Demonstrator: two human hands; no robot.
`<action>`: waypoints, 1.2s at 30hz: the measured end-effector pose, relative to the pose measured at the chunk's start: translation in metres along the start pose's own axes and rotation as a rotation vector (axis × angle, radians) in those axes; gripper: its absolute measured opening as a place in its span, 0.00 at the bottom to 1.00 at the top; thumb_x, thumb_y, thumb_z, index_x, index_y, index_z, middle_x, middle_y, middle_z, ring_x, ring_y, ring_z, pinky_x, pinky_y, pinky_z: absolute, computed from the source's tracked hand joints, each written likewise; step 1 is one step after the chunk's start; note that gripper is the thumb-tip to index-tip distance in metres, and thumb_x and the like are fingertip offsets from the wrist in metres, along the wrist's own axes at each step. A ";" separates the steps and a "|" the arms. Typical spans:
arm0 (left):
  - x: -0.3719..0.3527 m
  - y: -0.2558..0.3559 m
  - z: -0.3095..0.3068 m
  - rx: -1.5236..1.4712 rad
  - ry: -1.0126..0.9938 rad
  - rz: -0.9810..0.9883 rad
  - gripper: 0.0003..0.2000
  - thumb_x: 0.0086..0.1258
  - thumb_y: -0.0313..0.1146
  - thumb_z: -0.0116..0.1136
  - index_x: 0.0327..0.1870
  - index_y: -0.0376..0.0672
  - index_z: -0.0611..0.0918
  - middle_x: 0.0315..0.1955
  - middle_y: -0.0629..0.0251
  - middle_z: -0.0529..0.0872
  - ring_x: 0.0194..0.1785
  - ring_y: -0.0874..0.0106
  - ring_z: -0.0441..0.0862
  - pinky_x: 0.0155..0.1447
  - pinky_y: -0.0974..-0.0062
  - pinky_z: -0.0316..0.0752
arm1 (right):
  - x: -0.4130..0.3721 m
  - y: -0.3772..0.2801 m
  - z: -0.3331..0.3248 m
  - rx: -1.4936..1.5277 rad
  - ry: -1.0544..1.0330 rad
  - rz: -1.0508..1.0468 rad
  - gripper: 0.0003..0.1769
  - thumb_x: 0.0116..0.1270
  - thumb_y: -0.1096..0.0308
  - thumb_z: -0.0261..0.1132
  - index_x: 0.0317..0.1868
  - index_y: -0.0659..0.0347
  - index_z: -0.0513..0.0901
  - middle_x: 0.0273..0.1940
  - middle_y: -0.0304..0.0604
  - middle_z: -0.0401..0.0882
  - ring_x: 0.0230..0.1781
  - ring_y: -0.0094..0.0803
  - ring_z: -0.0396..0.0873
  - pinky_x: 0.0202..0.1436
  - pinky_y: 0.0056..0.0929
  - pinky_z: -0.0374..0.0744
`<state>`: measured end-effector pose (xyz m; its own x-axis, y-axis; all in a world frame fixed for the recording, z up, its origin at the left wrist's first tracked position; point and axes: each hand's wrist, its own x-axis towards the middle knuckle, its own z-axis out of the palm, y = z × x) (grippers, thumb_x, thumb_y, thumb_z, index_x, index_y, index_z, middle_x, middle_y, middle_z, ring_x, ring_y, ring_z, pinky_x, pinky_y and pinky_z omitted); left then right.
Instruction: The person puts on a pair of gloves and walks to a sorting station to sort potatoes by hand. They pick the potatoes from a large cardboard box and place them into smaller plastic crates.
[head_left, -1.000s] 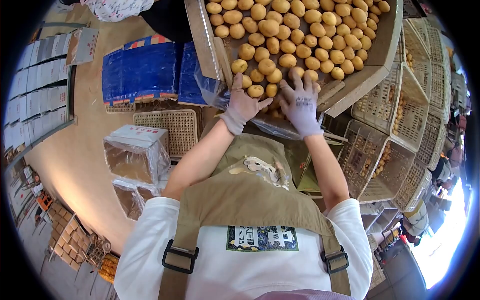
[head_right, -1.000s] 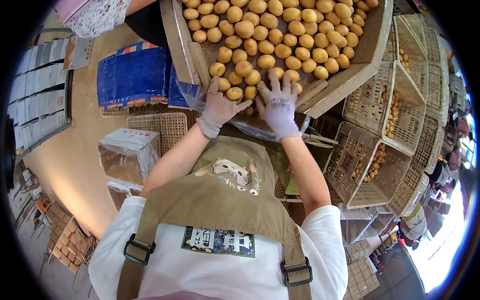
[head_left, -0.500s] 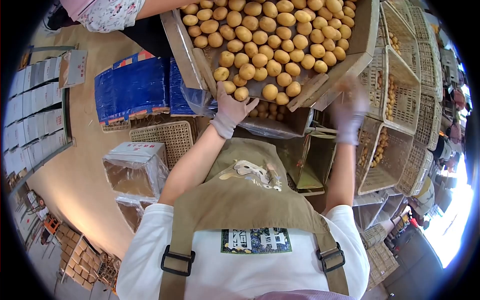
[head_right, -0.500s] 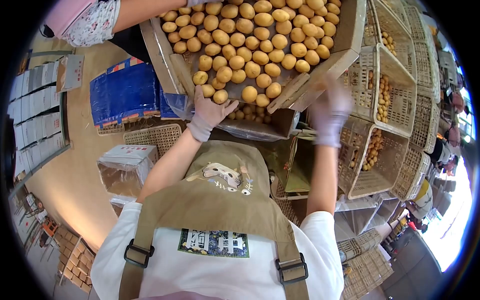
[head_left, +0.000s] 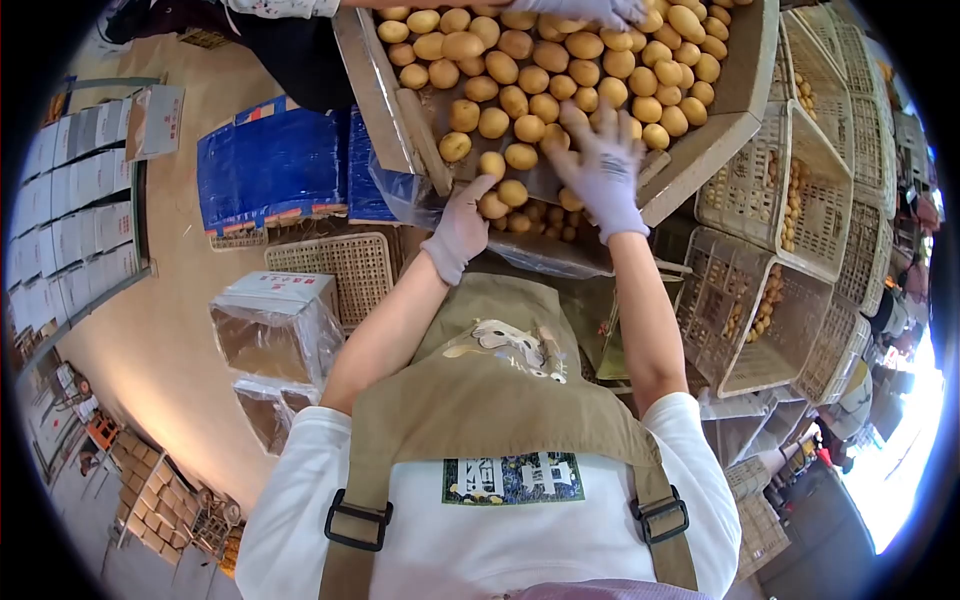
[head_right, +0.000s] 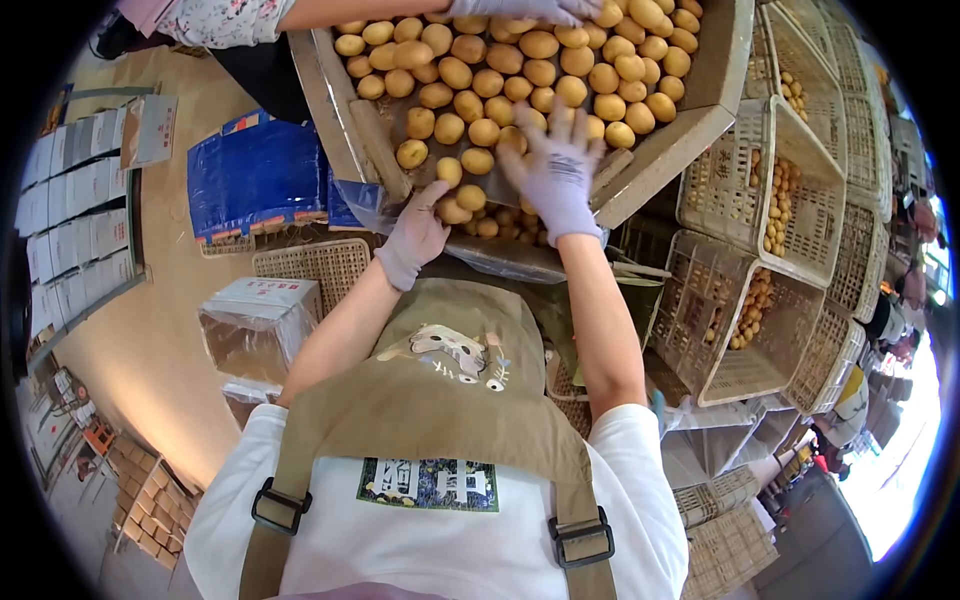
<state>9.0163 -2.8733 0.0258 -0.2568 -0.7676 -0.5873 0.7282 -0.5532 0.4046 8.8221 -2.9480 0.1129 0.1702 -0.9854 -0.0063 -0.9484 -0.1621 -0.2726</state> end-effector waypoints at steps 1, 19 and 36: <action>-0.004 0.007 0.004 -0.135 -0.032 -0.058 0.21 0.78 0.38 0.55 0.69 0.46 0.72 0.64 0.67 0.79 0.68 0.69 0.74 0.68 0.62 0.73 | -0.005 -0.010 0.006 -0.109 -0.115 -0.044 0.36 0.62 0.44 0.67 0.72 0.32 0.74 0.78 0.56 0.59 0.80 0.62 0.51 0.75 0.73 0.50; 0.000 0.020 0.017 -0.319 -0.164 -0.260 0.46 0.69 0.79 0.28 0.82 0.57 0.56 0.80 0.67 0.59 0.83 0.58 0.51 0.78 0.36 0.41 | -0.012 -0.018 0.008 0.028 -0.046 -0.178 0.25 0.64 0.58 0.65 0.63 0.38 0.82 0.72 0.44 0.71 0.63 0.49 0.76 0.65 0.59 0.70; -0.008 0.000 0.018 -0.439 0.038 -0.167 0.37 0.72 0.72 0.45 0.76 0.61 0.64 0.74 0.73 0.67 0.78 0.64 0.61 0.77 0.34 0.51 | 0.057 -0.015 -0.008 0.010 -0.122 -0.122 0.24 0.66 0.68 0.65 0.63 0.44 0.78 0.61 0.51 0.76 0.54 0.48 0.83 0.51 0.40 0.84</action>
<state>9.0070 -2.8733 0.0433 -0.3755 -0.6630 -0.6476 0.8810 -0.4723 -0.0272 8.8438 -3.0019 0.1246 0.3156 -0.9447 -0.0894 -0.9162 -0.2789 -0.2876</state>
